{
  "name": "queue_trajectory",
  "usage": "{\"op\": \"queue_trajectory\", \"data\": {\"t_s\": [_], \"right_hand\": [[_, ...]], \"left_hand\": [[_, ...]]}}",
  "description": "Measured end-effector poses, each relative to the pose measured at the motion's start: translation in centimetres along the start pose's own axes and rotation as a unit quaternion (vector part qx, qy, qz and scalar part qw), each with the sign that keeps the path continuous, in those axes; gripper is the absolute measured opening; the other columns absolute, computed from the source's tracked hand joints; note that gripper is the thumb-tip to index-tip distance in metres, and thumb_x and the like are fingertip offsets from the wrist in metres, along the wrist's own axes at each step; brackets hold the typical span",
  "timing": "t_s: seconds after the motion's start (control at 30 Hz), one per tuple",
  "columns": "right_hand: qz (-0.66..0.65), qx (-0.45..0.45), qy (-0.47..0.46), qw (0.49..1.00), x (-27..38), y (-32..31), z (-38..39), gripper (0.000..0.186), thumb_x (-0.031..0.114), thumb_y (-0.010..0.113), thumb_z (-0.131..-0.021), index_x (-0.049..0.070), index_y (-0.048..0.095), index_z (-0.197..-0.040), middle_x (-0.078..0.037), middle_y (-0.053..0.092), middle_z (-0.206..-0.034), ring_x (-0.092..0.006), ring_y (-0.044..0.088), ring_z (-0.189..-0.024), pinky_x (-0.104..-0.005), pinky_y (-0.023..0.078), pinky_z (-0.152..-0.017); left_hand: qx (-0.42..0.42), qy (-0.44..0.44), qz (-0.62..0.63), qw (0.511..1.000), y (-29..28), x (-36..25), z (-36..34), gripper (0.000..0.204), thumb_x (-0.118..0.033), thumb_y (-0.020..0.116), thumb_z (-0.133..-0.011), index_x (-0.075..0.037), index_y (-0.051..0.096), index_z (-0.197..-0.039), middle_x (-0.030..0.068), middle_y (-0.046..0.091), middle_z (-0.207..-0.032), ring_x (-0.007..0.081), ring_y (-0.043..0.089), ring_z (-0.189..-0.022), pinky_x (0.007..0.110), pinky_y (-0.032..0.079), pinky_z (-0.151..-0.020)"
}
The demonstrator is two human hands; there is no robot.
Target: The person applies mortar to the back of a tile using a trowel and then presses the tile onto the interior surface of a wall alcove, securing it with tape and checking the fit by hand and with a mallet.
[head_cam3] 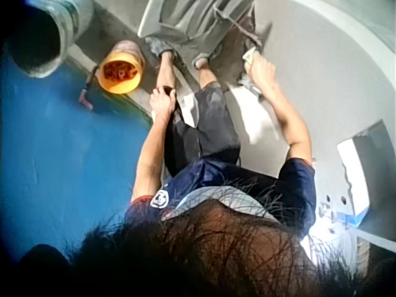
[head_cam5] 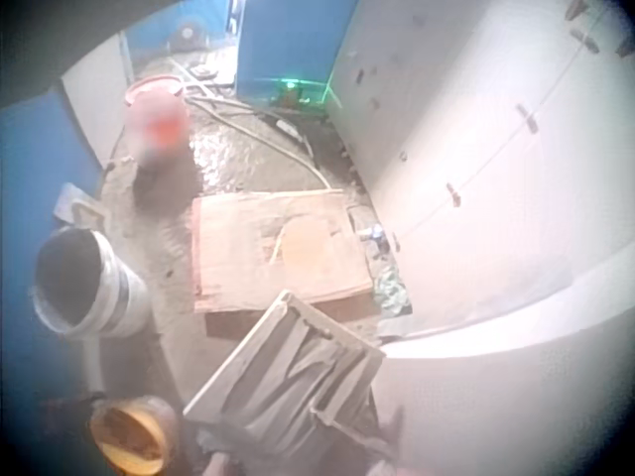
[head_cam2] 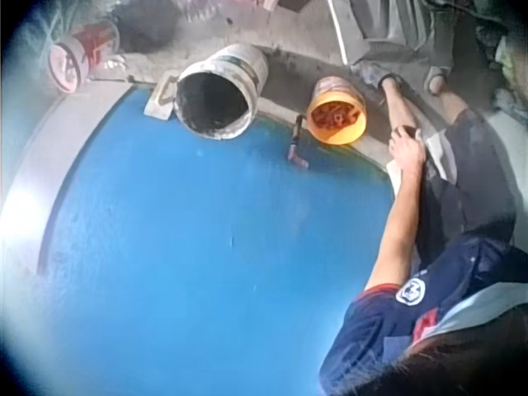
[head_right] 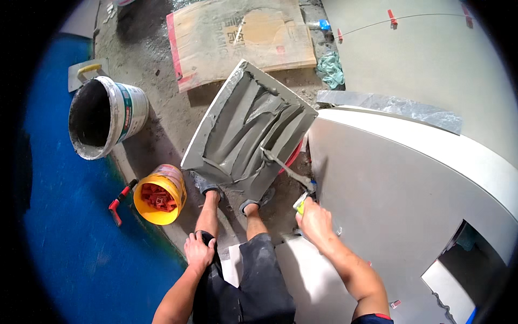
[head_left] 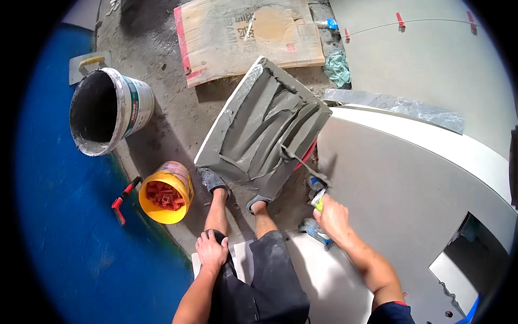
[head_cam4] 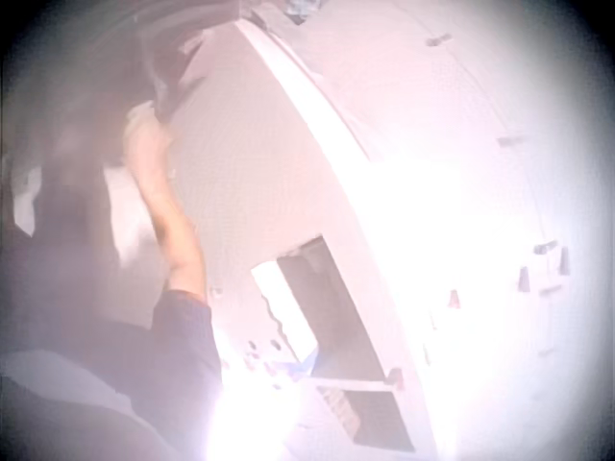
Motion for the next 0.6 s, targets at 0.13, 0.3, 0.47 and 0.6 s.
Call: {"op": "queue_trajectory", "data": {"t_s": [0.13, 0.3, 0.47, 0.6], "right_hand": [[-0.035, 0.088, 0.011, 0.995, 1.1, 3.6, 2.9, 0.037, 0.024, 0.069, -0.080, -0.004, 0.054, -0.098, -0.025, 0.067, -0.085, -0.0439, 0.065, -0.083, -0.0529, 0.051, -0.074], [-0.267, 0.104, 0.065, 0.956, 2.8, 8.9, 4.9, 0.038, 0.029, 0.067, -0.081, -0.004, 0.058, -0.097, -0.025, 0.066, -0.082, -0.0411, 0.066, -0.079, -0.0474, 0.051, -0.070], [-0.503, 0.173, 0.171, 0.829, 8.7, 10.6, 6.3, 0.024, 0.023, 0.065, -0.086, 0.001, 0.056, -0.090, -0.004, 0.058, -0.061, -0.0128, 0.055, -0.051, -0.0315, 0.043, -0.048], [-0.526, 0.145, 0.113, 0.830, 12.9, 10.4, 5.5, 0.022, 0.023, 0.064, -0.087, 0.002, 0.056, -0.085, -0.003, 0.057, -0.059, -0.0133, 0.054, -0.050, -0.0324, 0.043, -0.049]], "left_hand": [[0.001, -0.005, -0.006, 1.000, 0.7, 0.2, 0.0, 0.058, -0.045, 0.065, -0.083, -0.003, 0.055, -0.121, 0.0176, 0.054, -0.117, 0.0357, 0.051, -0.113, 0.046, 0.038, -0.100], [0.006, -0.002, -0.003, 1.000, 0.7, -0.1, 0.2, 0.057, -0.045, 0.065, -0.083, -0.003, 0.055, -0.121, 0.0177, 0.053, -0.117, 0.0356, 0.051, -0.113, 0.046, 0.038, -0.099], [0.027, -0.016, -0.011, 0.999, 1.2, 0.2, 0.0, 0.057, -0.046, 0.064, -0.084, -0.003, 0.055, -0.121, 0.0179, 0.053, -0.117, 0.0354, 0.050, -0.113, 0.046, 0.038, -0.100], [-0.012, 0.006, -0.007, 1.000, 0.6, 0.0, 0.0, 0.055, -0.042, 0.067, -0.082, -0.003, 0.056, -0.119, 0.0183, 0.053, -0.114, 0.0371, 0.052, -0.110, 0.047, 0.041, -0.096]]}}
Point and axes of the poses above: each hand's wrist, its own z-axis away from the middle knuckle, its own y-axis out of the palm, x = y × z, the point moved 8 cm from there along -z, towards the middle knuckle
